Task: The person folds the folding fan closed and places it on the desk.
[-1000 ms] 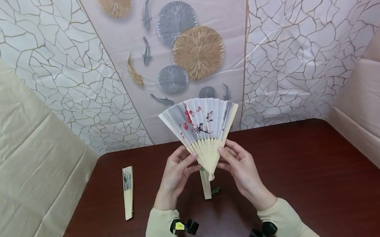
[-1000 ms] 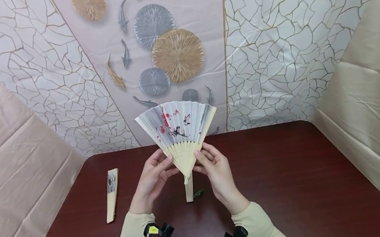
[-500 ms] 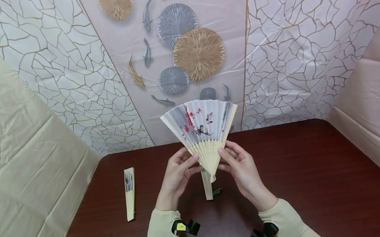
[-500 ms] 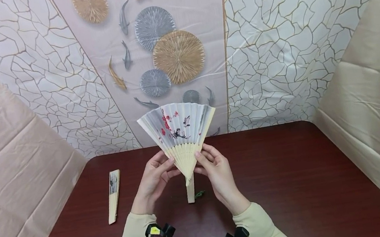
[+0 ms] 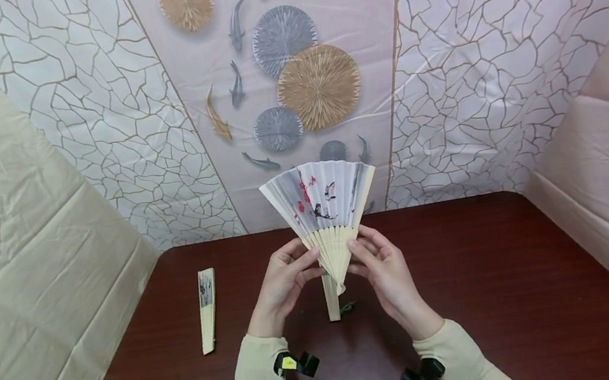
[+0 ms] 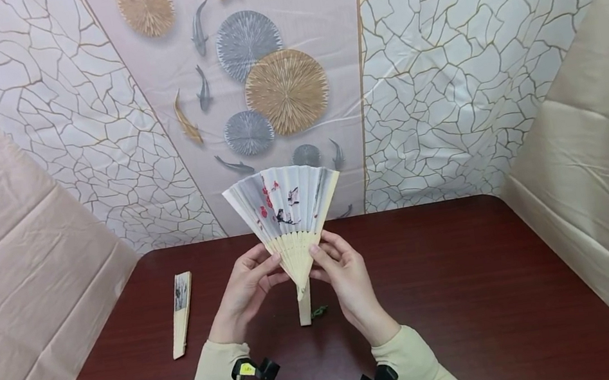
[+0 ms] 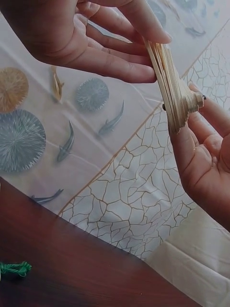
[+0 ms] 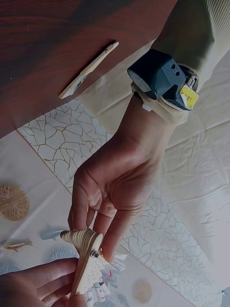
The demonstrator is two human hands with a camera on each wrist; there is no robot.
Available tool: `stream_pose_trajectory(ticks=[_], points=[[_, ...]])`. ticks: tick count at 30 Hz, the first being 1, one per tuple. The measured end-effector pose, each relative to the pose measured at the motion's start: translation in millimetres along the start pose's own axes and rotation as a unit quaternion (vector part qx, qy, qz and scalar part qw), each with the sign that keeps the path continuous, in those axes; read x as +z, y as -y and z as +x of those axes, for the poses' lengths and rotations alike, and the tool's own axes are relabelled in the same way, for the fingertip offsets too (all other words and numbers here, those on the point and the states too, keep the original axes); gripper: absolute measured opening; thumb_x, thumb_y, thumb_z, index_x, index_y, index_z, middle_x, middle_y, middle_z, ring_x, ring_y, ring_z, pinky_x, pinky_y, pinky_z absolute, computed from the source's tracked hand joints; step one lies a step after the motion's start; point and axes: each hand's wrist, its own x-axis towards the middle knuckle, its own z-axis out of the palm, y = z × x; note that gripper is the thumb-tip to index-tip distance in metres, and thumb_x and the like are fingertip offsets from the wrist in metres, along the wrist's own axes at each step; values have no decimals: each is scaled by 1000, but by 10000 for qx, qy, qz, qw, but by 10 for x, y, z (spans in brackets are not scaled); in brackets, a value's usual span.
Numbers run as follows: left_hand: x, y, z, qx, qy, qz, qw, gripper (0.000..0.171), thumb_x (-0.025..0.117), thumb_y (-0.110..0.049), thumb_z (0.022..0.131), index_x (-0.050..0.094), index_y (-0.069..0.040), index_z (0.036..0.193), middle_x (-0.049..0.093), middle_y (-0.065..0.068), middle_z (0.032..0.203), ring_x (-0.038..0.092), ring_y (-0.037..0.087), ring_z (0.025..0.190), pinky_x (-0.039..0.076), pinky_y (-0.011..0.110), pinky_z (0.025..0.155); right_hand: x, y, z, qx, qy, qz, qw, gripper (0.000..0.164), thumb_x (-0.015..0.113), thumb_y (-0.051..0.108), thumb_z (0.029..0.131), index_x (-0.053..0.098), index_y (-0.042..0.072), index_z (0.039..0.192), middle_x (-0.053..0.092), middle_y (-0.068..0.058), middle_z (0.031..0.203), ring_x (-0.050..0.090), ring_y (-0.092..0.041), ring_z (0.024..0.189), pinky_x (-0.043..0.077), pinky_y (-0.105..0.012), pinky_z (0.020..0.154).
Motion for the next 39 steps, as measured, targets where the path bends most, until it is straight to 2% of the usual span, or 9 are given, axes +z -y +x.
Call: stream_pose_trajectory(ticks=[6,13,20,29,39], points=[[4,-1,5,-26,11,33,10000,29,57,5,98,67,-2,124,70,8,106,69,17,91,61,30,73,-9,3,-5,-22,42,-72,10000,36,58,3,102,52,-1,137,70,0,99,68,-14,82,60,-29,76],[20,43,-7,-159,-21,147,9998,28,57,6,98,67,-2,123,71,8,105,69,16,89,61,30,72,-54,-20,-44,148,93,-287,9994,40,58,5,102,50,-2,141,70,0,101,68,-14,88,60,-29,78],[14,26,-11,-204,14,386,9990,25,59,4,97,68,-2,120,72,8,105,69,17,88,61,33,75,-76,1,-58,101,316,-378,9987,43,60,8,102,49,-3,141,70,-1,105,68,-15,92,60,-31,81],[-5,-17,-10,-293,199,779,9963,36,61,1,98,58,9,132,72,8,107,70,18,88,61,32,75,-59,17,-78,172,269,-377,9988,40,59,3,101,50,-4,139,69,-2,101,70,-15,91,60,-31,78],[24,-33,-13,-313,186,583,9976,40,59,1,99,53,10,137,71,8,110,70,18,93,62,31,74,-62,36,-91,150,296,-338,9989,38,60,4,101,51,-4,137,70,-3,102,70,-16,91,61,-32,78]])
